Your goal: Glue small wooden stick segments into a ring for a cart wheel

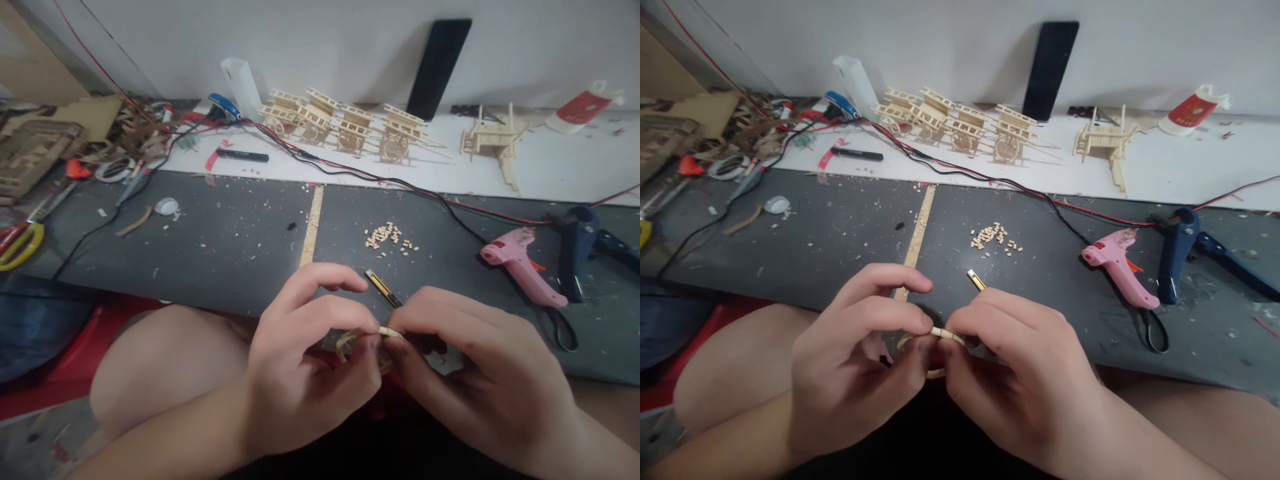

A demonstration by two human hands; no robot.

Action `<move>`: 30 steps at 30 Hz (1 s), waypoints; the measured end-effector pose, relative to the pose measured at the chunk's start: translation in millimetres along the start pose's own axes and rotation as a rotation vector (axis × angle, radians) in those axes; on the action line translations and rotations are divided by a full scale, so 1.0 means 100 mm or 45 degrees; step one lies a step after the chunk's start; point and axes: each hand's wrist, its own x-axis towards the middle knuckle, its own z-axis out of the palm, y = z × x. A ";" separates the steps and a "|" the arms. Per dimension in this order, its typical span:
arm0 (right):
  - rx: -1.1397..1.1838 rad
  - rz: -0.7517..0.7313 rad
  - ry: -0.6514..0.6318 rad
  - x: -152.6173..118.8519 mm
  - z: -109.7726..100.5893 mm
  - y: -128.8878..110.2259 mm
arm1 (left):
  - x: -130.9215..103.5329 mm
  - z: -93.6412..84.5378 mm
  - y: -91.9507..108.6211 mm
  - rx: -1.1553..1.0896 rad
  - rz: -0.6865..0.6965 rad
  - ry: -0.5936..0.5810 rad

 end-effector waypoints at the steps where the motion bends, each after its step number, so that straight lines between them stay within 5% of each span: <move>1: 0.001 0.001 0.004 0.00 0.01 0.00 | 0.00 0.00 0.00 0.002 -0.014 0.002; 14: 0.034 -0.048 0.033 0.07 -0.05 -0.04 | 0.08 -0.02 0.05 -0.048 -0.112 0.016; 18: 0.076 0.111 0.201 0.04 -0.11 0.01 | 0.08 -0.02 0.03 -0.160 -0.226 0.034; 23: 0.648 0.490 0.442 0.11 -0.25 0.21 | 0.12 -0.03 -0.04 -0.123 -0.345 0.004; 30: 1.302 0.458 0.082 0.17 -0.48 0.27 | 0.19 0.06 -0.20 0.387 -0.170 -0.345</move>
